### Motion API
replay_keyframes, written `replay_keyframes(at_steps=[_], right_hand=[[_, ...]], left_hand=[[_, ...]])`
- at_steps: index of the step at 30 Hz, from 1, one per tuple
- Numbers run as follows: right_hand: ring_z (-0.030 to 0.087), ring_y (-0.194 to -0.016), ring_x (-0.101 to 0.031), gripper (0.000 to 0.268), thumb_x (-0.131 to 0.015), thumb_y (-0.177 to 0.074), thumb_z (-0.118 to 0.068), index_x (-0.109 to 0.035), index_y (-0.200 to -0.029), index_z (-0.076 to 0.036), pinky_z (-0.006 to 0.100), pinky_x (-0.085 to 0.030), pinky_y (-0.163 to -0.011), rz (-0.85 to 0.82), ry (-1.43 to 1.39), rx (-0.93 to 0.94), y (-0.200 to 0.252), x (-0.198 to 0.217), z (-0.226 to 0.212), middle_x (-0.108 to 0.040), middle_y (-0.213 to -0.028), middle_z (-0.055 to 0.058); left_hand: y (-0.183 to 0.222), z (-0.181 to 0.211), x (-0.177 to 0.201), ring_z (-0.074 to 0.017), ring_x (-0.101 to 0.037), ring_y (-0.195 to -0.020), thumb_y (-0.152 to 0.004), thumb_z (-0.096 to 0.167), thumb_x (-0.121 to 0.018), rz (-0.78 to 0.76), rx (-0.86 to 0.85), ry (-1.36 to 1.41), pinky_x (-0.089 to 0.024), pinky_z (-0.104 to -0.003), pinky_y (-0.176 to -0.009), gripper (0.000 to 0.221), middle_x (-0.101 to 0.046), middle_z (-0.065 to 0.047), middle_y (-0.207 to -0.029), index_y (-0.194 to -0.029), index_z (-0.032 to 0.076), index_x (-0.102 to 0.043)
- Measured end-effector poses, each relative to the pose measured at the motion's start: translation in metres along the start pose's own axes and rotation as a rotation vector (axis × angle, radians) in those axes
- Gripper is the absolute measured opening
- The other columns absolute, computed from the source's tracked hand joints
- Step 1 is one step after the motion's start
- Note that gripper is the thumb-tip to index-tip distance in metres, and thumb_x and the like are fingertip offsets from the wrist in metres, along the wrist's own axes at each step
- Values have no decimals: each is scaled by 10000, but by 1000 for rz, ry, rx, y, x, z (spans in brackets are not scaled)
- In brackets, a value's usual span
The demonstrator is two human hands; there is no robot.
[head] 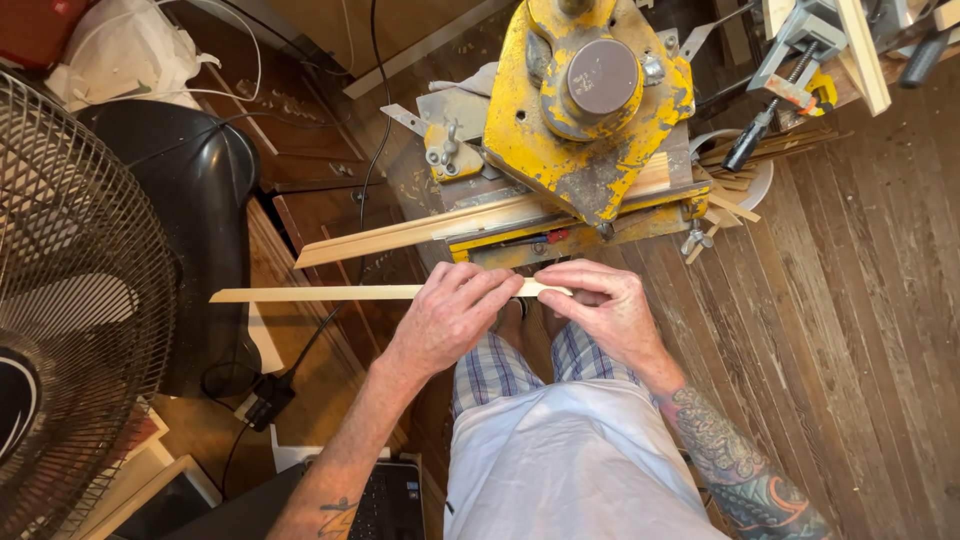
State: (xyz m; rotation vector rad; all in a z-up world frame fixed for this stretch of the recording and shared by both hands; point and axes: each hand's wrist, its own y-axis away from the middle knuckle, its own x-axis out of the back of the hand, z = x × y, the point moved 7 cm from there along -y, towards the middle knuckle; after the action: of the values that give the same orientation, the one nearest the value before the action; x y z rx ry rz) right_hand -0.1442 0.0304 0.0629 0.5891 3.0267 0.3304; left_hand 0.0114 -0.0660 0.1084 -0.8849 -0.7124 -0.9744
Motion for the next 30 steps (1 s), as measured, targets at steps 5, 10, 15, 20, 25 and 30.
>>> replay_keyframes(at_steps=[5,10,15,20,25,30], right_hand=[[148,-893,-709,205,-828,-829,-6,-806,-1032,-27,236,-645,-687,84,-37,-40,-5,-2,16,-785,-1004,156],[126,-882,-711,201,-849,-817,-20,-811,-1014,-29,225,-641,-703,141,-37,-69,-6,4,20,-788,-972,143],[241,-881,-721,82,-748,-997,-26,-799,-989,-91,395,-577,-811,473,599,189,-2,83,5,-756,-919,110],[312,-1011,-672,211,-521,-1139,37,-713,-1059,75,426,-505,-902,538,711,364,-37,124,-3,-723,-1073,192],[276,-936,-656,344,-455,-1174,-62,-741,-1041,75,408,-505,-843,616,740,403,-68,142,27,-722,-1014,171],[213,-763,-397,417,-477,-1232,-163,-469,-849,0,423,-341,-719,635,789,291,-71,164,78,-437,-797,81]], left_hand=[[-7,-9,4,-227,-626,-925,-979,70,-671,24,13,33,-501,-333,-770,254,-679,-46,-1088,-1230,107,-691],[-6,-21,-4,-241,-650,-934,-1012,90,-636,8,21,72,-509,-347,-763,203,-698,-64,-1047,-1204,96,-702],[7,-87,-49,-223,-612,-989,-1036,110,-580,-76,174,-67,-489,-353,-820,213,-681,-45,-1024,-1219,135,-687],[-7,-125,-82,-242,-628,-994,-988,115,-682,-123,268,-125,-540,-390,-834,304,-744,-125,-1152,-1287,62,-684],[-13,-133,-94,-255,-639,-973,-1016,158,-648,-137,387,-114,-572,-407,-774,205,-708,-116,-1104,-1194,86,-719],[-14,-141,-94,-280,-632,-864,-1039,204,-604,-220,442,77,-577,-467,-732,237,-650,-87,-982,-1165,67,-750]])
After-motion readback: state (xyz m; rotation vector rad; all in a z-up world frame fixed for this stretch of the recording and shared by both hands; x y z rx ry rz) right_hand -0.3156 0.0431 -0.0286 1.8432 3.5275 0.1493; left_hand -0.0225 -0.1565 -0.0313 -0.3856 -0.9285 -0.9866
